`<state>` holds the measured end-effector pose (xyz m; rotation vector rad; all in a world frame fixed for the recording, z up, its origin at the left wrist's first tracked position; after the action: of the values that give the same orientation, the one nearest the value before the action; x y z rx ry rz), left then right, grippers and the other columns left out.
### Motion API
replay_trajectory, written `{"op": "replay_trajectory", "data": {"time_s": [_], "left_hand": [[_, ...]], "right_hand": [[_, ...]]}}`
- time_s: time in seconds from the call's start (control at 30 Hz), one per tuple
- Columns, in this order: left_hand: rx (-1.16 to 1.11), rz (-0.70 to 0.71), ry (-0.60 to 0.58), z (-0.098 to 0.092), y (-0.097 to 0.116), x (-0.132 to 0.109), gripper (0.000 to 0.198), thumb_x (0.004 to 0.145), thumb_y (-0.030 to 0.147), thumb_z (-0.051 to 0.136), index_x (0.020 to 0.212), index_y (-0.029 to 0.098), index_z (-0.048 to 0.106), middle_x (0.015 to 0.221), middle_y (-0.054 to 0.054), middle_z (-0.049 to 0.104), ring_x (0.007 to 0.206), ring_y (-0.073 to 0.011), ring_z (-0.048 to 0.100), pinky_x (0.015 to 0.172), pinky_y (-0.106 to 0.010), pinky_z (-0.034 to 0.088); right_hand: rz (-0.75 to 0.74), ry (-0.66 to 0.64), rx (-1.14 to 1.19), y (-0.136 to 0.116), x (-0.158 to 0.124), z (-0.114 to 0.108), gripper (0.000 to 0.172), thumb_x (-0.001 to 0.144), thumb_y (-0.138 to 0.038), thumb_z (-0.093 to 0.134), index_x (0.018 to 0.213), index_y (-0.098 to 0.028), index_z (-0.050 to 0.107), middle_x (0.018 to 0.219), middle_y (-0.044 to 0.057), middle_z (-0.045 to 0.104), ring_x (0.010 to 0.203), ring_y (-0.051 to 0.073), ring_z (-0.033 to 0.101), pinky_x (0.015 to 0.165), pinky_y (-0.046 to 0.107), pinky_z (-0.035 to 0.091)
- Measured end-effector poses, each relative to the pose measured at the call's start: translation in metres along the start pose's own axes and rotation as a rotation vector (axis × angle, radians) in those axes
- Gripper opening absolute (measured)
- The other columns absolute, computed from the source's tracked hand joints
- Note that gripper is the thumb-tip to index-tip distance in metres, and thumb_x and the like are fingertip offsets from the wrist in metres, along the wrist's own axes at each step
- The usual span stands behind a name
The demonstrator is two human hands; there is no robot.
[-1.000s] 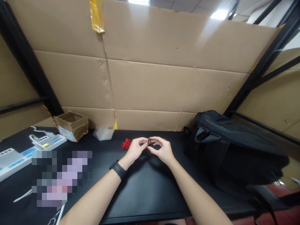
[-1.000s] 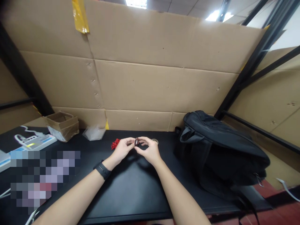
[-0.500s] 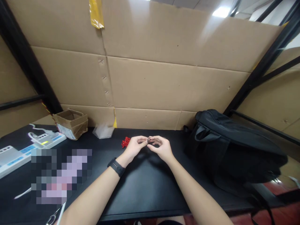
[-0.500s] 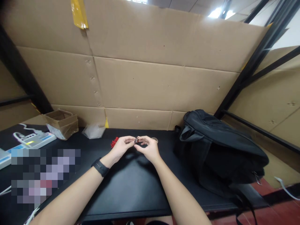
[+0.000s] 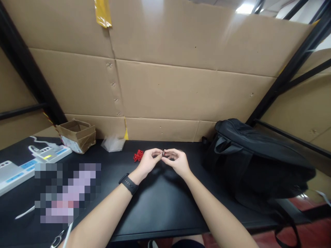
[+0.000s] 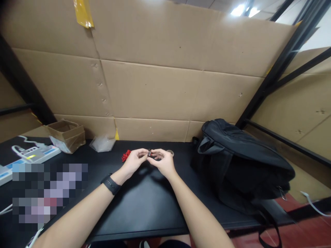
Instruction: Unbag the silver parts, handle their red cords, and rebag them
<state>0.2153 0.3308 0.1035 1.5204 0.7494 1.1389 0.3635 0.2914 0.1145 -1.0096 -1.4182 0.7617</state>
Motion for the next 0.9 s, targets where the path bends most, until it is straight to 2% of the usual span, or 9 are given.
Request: {"op": "replay_trajectory", "data": {"time_s": [0.13, 0.23, 0.33, 0.47, 0.57, 0.63, 0.7, 0.77, 0.9], "left_hand": [[-0.034, 0.053, 0.028, -0.004, 0.003, 0.000, 0.025, 0.076, 0.027, 0.076, 0.094, 0.018, 0.060, 0.092, -0.003, 0.070, 0.090, -0.0171, 0.069, 0.085, -0.028, 0.051], [-0.065, 0.042, -0.010, -0.005, 0.003, 0.000, 0.032, 0.077, 0.027, 0.076, 0.099, 0.020, 0.054, 0.092, -0.002, 0.068, 0.089, -0.0160, 0.069, 0.082, -0.026, 0.051], [-0.056, 0.037, -0.051, -0.004, 0.002, 0.000, 0.033, 0.080, 0.028, 0.075, 0.104, 0.020, 0.053, 0.096, -0.003, 0.068, 0.091, -0.0162, 0.069, 0.084, -0.028, 0.051], [0.007, 0.073, -0.042, -0.005, 0.001, 0.001, 0.038, 0.082, 0.029, 0.074, 0.114, 0.020, 0.056, 0.098, -0.004, 0.069, 0.091, -0.0161, 0.068, 0.090, -0.030, 0.051], [0.088, 0.107, -0.072, -0.004, 0.002, 0.002, 0.036, 0.082, 0.029, 0.073, 0.114, 0.019, 0.060, 0.099, -0.006, 0.070, 0.092, -0.0176, 0.068, 0.093, -0.034, 0.051], [0.169, 0.157, -0.055, -0.007, 0.006, 0.004, 0.026, 0.087, 0.029, 0.067, 0.110, 0.019, 0.064, 0.104, -0.007, 0.070, 0.098, -0.0193, 0.067, 0.097, -0.036, 0.049], [0.281, 0.230, 0.006, -0.011, 0.013, 0.003, 0.020, 0.092, 0.028, 0.057, 0.108, 0.021, 0.068, 0.112, -0.008, 0.068, 0.109, -0.0209, 0.063, 0.103, -0.039, 0.045], [0.409, 0.278, 0.033, -0.012, 0.020, 0.001, 0.023, 0.095, 0.030, 0.052, 0.106, 0.025, 0.072, 0.118, -0.007, 0.065, 0.118, -0.0218, 0.058, 0.108, -0.040, 0.041], [0.683, 0.251, -0.066, -0.001, 0.019, -0.006, 0.017, 0.087, 0.038, 0.066, 0.098, 0.029, 0.076, 0.123, -0.005, 0.065, 0.118, -0.0265, 0.056, 0.105, -0.044, 0.039]], "right_hand": [[0.007, -0.030, 0.024, 0.001, 0.000, 0.002, 0.039, 0.066, -0.033, 0.086, 0.100, -0.019, 0.071, 0.104, 0.011, 0.077, 0.095, 0.026, 0.075, 0.080, 0.038, 0.062], [0.026, -0.056, 0.058, 0.002, 0.001, 0.002, 0.036, 0.064, -0.036, 0.088, 0.090, -0.019, 0.071, 0.105, 0.011, 0.077, 0.097, 0.027, 0.074, 0.083, 0.039, 0.062], [0.071, -0.077, 0.103, 0.005, 0.002, 0.002, 0.034, 0.063, -0.039, 0.088, 0.083, -0.018, 0.071, 0.105, 0.012, 0.077, 0.096, 0.027, 0.075, 0.089, 0.042, 0.061], [0.075, -0.106, 0.118, 0.007, 0.002, 0.002, 0.029, 0.074, -0.042, 0.081, 0.086, -0.018, 0.072, 0.112, 0.012, 0.075, 0.094, 0.025, 0.075, 0.090, 0.042, 0.060], [-0.008, -0.109, -0.019, 0.003, 0.002, 0.000, 0.021, 0.084, -0.041, 0.072, 0.087, -0.020, 0.071, 0.114, 0.010, 0.073, 0.096, 0.023, 0.073, 0.082, 0.037, 0.060], [-0.084, -0.102, -0.186, -0.003, 0.001, -0.002, 0.016, 0.089, -0.037, 0.066, 0.086, -0.021, 0.071, 0.115, 0.009, 0.070, 0.102, 0.022, 0.069, 0.080, 0.035, 0.059], [-0.170, -0.098, -0.375, -0.009, 0.001, -0.002, 0.012, 0.090, -0.031, 0.064, 0.085, -0.022, 0.070, 0.116, 0.009, 0.067, 0.108, 0.024, 0.065, 0.086, 0.039, 0.055], [-0.243, -0.096, -0.520, -0.013, 0.000, -0.002, 0.007, 0.090, -0.026, 0.064, 0.086, -0.023, 0.068, 0.115, 0.008, 0.065, 0.111, 0.025, 0.060, 0.097, 0.045, 0.049], [-0.285, -0.104, -0.602, -0.016, -0.002, -0.002, 0.007, 0.092, -0.020, 0.060, 0.089, -0.024, 0.065, 0.115, 0.008, 0.062, 0.110, 0.025, 0.057, 0.101, 0.047, 0.043]]}}
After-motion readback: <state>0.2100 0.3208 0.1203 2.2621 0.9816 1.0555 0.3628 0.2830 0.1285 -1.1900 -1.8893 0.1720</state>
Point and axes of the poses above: each hand's wrist, its own x-axis towards the middle knuckle, its own z-axis out of the palm, y = z × x, the point moved 6 cm from there along x, towards the middle knuckle
